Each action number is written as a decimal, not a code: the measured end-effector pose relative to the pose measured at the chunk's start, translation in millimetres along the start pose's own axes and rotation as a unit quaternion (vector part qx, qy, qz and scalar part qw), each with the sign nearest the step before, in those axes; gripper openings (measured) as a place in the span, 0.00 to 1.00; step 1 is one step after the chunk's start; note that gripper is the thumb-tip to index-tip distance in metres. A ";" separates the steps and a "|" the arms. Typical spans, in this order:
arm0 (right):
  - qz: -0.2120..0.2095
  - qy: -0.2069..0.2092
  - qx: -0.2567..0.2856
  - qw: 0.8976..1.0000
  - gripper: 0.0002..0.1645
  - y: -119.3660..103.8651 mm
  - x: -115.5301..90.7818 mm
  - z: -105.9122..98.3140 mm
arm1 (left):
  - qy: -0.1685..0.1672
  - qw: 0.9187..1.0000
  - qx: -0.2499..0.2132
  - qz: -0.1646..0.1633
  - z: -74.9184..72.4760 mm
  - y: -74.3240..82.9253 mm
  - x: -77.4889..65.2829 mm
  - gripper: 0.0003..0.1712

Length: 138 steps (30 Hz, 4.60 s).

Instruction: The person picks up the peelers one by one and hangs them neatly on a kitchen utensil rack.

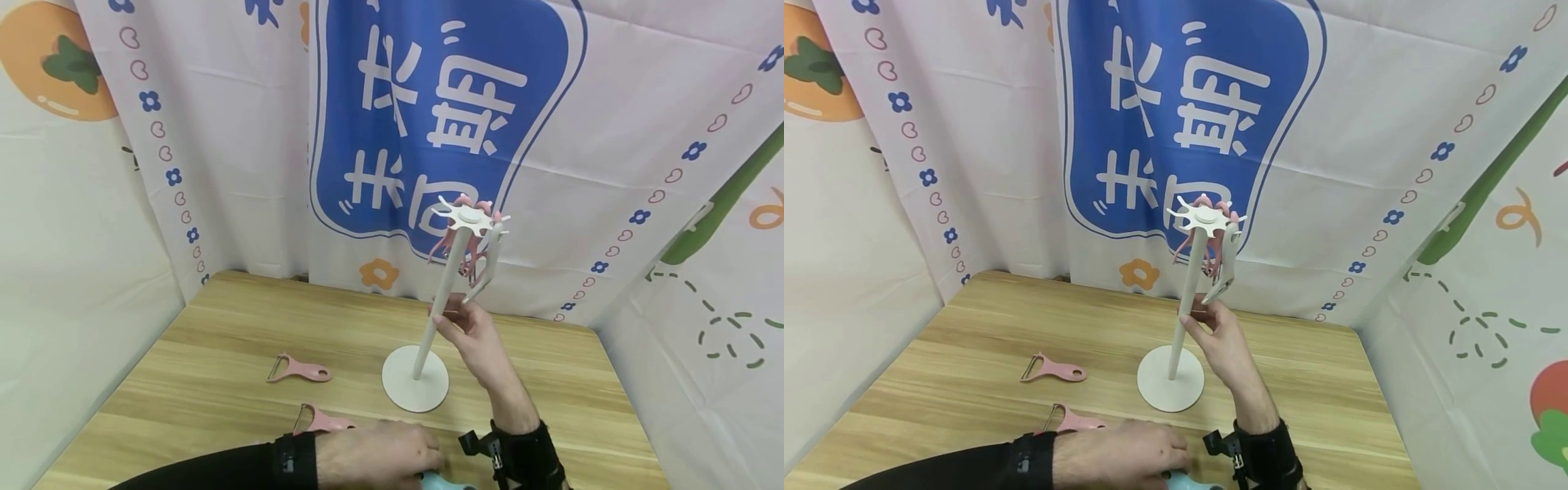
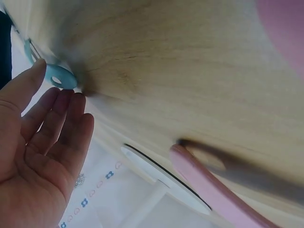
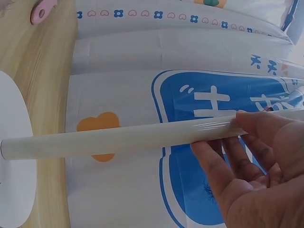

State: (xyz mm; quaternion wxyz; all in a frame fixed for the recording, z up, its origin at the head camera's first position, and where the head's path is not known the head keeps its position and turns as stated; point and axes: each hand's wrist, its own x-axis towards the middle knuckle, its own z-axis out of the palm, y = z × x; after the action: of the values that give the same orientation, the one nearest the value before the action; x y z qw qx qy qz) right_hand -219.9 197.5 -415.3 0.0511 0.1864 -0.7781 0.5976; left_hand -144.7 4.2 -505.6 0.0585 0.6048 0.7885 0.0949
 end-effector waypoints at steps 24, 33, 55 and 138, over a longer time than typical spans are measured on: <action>0.007 -0.011 0.006 1.000 0.20 -1.4 0.4 -2.9 | -0.018 0.999 0.027 0.001 -9.2 -34.1 -15.3 0.14; 0.014 -0.015 0.009 1.000 0.19 -2.9 0.7 -3.3 | -0.037 0.997 0.049 0.036 -21.3 -56.4 -29.3 0.14; 0.017 -0.016 0.019 1.000 0.19 -1.0 1.6 -2.9 | -0.035 0.998 0.009 0.046 -29.9 -82.3 -41.3 0.24; -0.002 -0.096 -0.033 0.995 0.08 12.0 5.7 4.8 | 0.118 0.969 0.001 -0.216 -63.1 -153.2 -143.5 0.17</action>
State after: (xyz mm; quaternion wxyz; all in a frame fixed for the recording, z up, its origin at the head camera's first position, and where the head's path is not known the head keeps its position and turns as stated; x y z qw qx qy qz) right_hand -228.7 194.2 -425.9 -0.0165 0.2424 -0.7983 0.5511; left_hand -264.6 -177.5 -481.1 -0.0168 0.4047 0.9019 0.1501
